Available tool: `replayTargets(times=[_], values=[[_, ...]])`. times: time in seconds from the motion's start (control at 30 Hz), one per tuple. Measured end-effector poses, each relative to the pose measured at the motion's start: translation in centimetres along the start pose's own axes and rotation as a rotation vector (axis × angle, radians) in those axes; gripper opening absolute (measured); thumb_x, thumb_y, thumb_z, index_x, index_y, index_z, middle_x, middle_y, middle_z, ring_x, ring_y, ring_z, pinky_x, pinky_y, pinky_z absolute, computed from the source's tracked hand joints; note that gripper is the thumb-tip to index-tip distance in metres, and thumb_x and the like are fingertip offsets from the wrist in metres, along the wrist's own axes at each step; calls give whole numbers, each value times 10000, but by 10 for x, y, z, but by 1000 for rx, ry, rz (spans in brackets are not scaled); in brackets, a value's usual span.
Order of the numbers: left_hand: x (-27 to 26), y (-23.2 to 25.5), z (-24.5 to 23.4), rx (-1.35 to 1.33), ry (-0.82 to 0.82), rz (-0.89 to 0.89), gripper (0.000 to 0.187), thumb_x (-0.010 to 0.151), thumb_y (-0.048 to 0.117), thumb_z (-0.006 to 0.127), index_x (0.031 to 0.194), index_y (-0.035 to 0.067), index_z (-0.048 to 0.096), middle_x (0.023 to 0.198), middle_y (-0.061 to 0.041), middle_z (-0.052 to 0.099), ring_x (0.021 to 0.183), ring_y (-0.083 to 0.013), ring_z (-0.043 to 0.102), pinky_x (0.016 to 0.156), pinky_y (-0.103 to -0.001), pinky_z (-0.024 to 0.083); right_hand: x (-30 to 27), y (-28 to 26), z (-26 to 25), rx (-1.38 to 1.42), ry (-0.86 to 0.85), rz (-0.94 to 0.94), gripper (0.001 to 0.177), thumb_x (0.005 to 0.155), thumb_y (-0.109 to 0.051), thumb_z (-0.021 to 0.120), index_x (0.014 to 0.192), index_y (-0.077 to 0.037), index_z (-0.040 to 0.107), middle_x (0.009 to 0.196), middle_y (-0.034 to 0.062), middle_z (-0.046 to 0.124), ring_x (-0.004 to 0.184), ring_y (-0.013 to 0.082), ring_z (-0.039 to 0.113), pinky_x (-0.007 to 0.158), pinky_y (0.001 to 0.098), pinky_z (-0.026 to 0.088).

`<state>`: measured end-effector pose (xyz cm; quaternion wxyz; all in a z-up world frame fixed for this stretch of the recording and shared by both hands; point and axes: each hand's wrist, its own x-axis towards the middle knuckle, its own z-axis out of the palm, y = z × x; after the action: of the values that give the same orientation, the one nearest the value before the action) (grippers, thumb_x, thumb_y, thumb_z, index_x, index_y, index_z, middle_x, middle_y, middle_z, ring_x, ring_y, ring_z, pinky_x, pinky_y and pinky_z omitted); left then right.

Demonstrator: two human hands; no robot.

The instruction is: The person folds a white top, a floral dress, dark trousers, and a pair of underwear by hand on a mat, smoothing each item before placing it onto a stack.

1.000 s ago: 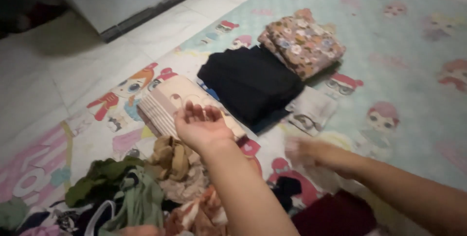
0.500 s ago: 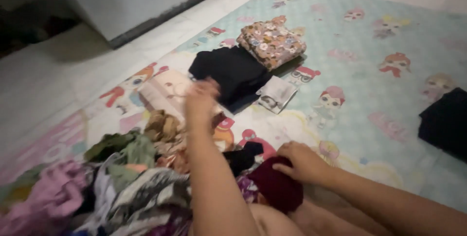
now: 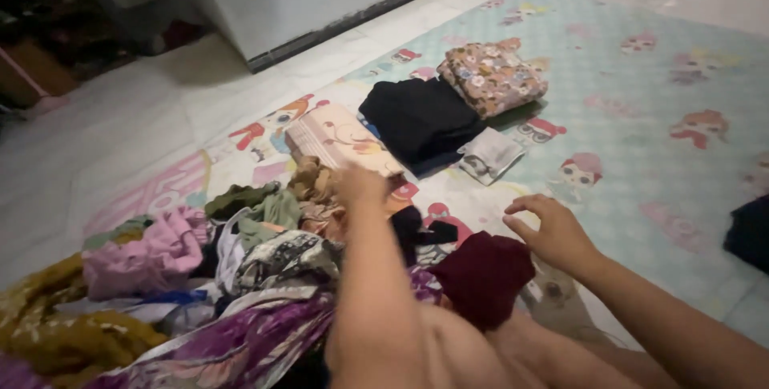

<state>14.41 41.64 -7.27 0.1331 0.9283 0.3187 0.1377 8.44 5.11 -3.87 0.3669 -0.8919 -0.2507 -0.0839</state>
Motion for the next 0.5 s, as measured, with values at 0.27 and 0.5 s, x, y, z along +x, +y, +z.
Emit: replayTargets(times=[0.27,0.5], values=[[17,-39,-12,-539,160,-5,545,819,352,741,1233,-1,702,1153,-267,673,1069,-425,641,895,-493,516,22,15,2,103,-58,189,271,893,-301,705,1051,-94,781,1132,74,753,1075,239,692,969,381,530],[-55,158,-67,-1379,-742,243,306,865,222,694,1082,24,780,862,-99,741,704,-170,654,622,-302,514,43,-5,-75,201,47,235,603,816,-321,780,1342,-92,598,1264,114,675,1067,229,708,875,379,596]])
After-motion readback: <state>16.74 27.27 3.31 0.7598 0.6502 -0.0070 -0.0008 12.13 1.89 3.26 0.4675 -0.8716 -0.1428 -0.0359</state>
